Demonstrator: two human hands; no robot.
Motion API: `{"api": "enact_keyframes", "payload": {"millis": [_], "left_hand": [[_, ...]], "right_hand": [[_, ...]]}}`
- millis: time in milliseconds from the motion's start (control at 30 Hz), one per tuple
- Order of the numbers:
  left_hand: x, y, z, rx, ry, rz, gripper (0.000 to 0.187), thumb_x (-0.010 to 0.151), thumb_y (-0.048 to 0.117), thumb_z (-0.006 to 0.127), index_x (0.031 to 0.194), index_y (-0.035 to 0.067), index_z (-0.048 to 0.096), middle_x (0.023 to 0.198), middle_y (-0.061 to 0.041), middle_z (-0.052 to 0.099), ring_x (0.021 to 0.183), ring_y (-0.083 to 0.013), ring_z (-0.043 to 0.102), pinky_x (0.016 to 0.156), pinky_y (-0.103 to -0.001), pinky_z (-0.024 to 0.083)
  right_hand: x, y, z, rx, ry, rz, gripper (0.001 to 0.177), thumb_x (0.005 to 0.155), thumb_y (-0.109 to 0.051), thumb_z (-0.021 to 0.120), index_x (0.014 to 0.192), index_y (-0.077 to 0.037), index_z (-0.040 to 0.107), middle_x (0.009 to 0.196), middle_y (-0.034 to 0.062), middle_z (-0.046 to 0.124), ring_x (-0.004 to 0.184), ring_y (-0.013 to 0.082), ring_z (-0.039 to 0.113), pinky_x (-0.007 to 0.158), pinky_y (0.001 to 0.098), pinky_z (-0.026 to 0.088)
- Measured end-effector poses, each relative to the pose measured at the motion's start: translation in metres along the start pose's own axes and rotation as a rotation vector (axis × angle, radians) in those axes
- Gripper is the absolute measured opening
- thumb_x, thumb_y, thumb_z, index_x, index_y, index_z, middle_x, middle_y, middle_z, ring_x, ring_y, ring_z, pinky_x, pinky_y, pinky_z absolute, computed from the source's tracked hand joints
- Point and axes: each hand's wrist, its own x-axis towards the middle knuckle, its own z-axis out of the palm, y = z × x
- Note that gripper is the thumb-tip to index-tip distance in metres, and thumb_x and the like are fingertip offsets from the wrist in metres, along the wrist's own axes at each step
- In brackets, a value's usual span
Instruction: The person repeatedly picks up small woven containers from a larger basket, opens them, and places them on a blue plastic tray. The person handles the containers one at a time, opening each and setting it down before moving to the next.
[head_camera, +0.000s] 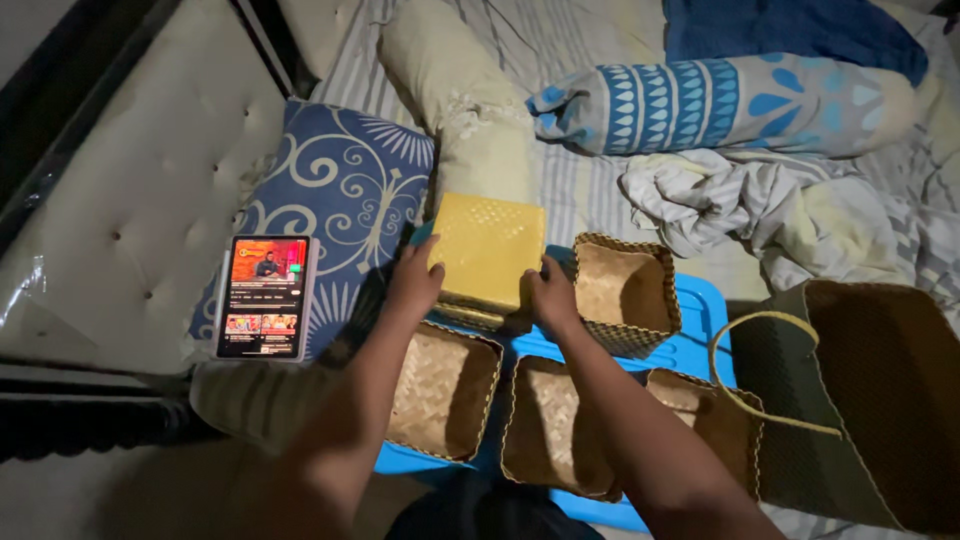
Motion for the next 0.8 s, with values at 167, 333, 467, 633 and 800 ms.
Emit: {"api": "enact_keyframes", "payload": {"millis": [167, 333, 467, 633, 800], "left_hand": [[-0.012, 0.023, -0.010, 0.004, 0.064, 0.029, 0.044, 0.073, 0.015, 0.054, 0.116, 0.014, 0.047, 0.109, -0.021, 0.047, 0.096, -0.0391, 0.047, 0.078, -0.042, 0.041], [-0.019, 0.027, -0.013, 0.002, 0.019, 0.013, 0.046, 0.074, 0.016, 0.054, 0.119, 0.013, 0.045, 0.107, -0.023, 0.046, 0.096, -0.0398, 0.045, 0.078, -0.042, 0.040], [-0.017, 0.023, -0.013, -0.022, 0.097, 0.143, 0.047, 0.072, 0.017, 0.058, 0.117, 0.012, 0.046, 0.108, -0.022, 0.047, 0.099, -0.0389, 0.044, 0.081, -0.041, 0.039], [-0.011, 0.024, -0.013, -0.039, 0.064, 0.074, 0.048, 0.073, 0.019, 0.060, 0.119, 0.011, 0.045, 0.109, -0.021, 0.044, 0.100, -0.0376, 0.043, 0.084, -0.041, 0.037], [-0.010, 0.025, -0.009, -0.027, 0.072, 0.080, 0.047, 0.074, 0.020, 0.060, 0.117, 0.011, 0.046, 0.109, -0.018, 0.044, 0.101, -0.0359, 0.042, 0.085, -0.041, 0.036]], "right_hand": [[-0.003, 0.001, -0.004, -0.070, 0.070, -0.174, 0.037, 0.079, -0.022, 0.051, 0.110, -0.003, 0.052, 0.086, 0.0109, 0.060, 0.074, 0.0153, 0.056, 0.065, 0.0280, 0.044], [-0.005, 0.009, -0.005, -0.280, 0.050, -0.124, 0.039, 0.081, -0.028, 0.051, 0.113, -0.005, 0.050, 0.091, 0.0159, 0.059, 0.081, 0.0246, 0.056, 0.070, 0.0328, 0.043], [-0.003, 0.012, -0.010, -0.040, 0.006, 0.097, 0.048, 0.077, -0.030, 0.051, 0.118, -0.005, 0.044, 0.099, 0.0223, 0.057, 0.089, 0.0363, 0.054, 0.075, 0.0397, 0.042], [0.001, 0.021, -0.026, -0.227, 0.071, -0.191, 0.047, 0.079, -0.031, 0.054, 0.116, -0.004, 0.048, 0.115, 0.0171, 0.052, 0.106, 0.0253, 0.048, 0.087, 0.0315, 0.037], [-0.003, 0.025, -0.037, -0.080, 0.011, -0.142, 0.044, 0.078, -0.028, 0.055, 0.114, -0.003, 0.048, 0.110, 0.0132, 0.055, 0.098, 0.0208, 0.053, 0.082, 0.0295, 0.041]]}}
